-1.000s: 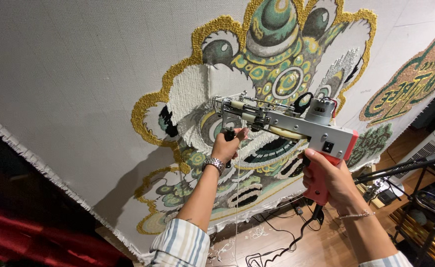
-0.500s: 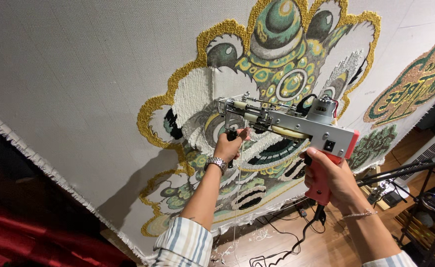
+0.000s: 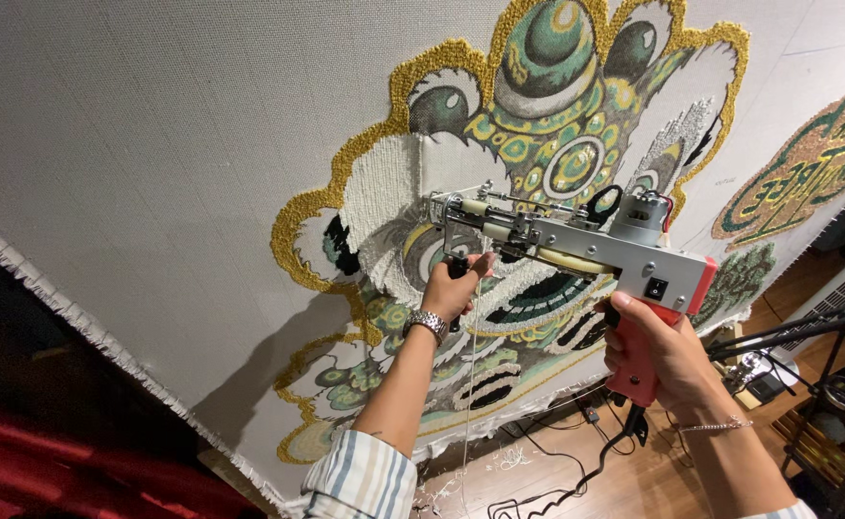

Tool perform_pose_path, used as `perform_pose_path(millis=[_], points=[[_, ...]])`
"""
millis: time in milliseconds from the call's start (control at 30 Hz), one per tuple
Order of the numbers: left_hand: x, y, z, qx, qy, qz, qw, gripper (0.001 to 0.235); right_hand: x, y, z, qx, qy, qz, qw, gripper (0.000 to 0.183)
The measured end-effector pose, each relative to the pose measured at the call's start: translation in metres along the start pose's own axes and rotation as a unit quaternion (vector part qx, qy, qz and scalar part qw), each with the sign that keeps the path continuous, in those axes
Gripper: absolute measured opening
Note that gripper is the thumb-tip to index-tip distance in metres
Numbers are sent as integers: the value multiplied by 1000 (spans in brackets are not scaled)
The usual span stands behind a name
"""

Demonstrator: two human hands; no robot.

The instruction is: The person uses a handheld electric tufting gun to apply white yarn into a canvas stretched on a frame. They guide the tool along the contours of a pre-printed design featuring a stylized face with large eyes and gold accents. The operator maintains a steady hand to create a dense, textured pile of yarn on the fabric surface.

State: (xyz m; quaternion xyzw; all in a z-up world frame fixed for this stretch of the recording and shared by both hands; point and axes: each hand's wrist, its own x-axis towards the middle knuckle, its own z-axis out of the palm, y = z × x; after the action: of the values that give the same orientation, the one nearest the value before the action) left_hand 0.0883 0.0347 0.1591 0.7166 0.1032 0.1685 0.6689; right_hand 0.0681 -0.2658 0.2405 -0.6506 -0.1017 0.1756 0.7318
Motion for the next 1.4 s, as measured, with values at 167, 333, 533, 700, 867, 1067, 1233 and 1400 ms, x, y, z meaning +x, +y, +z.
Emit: perform_pose_path(millis=[167, 333, 533, 700, 867, 1067, 1233, 1400], points=[[0, 2, -3, -9, -1, -4, 1000, 68, 2, 0, 1, 2, -6, 2, 1000, 41], [1, 7, -4, 11, 17, -11, 1000, 66, 7, 4, 5, 11, -6, -11, 1000, 40], [0, 11, -6, 13, 24, -18, 999, 64, 8, 2, 11, 4, -7, -15, 1000, 40], [0, 9, -5, 11, 25, -24, 999, 61, 9, 2, 9, -7, -3, -18, 1000, 39], [0, -9, 3, -26, -17, 3, 1000, 43, 8, 6, -11, 3, 11, 30, 999, 40], [-17, 5, 15, 12, 32, -32, 999, 35, 8, 14, -30, 16, 13, 41, 999, 42], [-14, -1, 11, 7, 26, -8, 1000, 33, 7, 12, -27, 13, 7, 32, 999, 42], [-14, 2, 6, 16, 24, -16, 999, 41, 8, 9, -19, 24, -3, 13, 1000, 39]])
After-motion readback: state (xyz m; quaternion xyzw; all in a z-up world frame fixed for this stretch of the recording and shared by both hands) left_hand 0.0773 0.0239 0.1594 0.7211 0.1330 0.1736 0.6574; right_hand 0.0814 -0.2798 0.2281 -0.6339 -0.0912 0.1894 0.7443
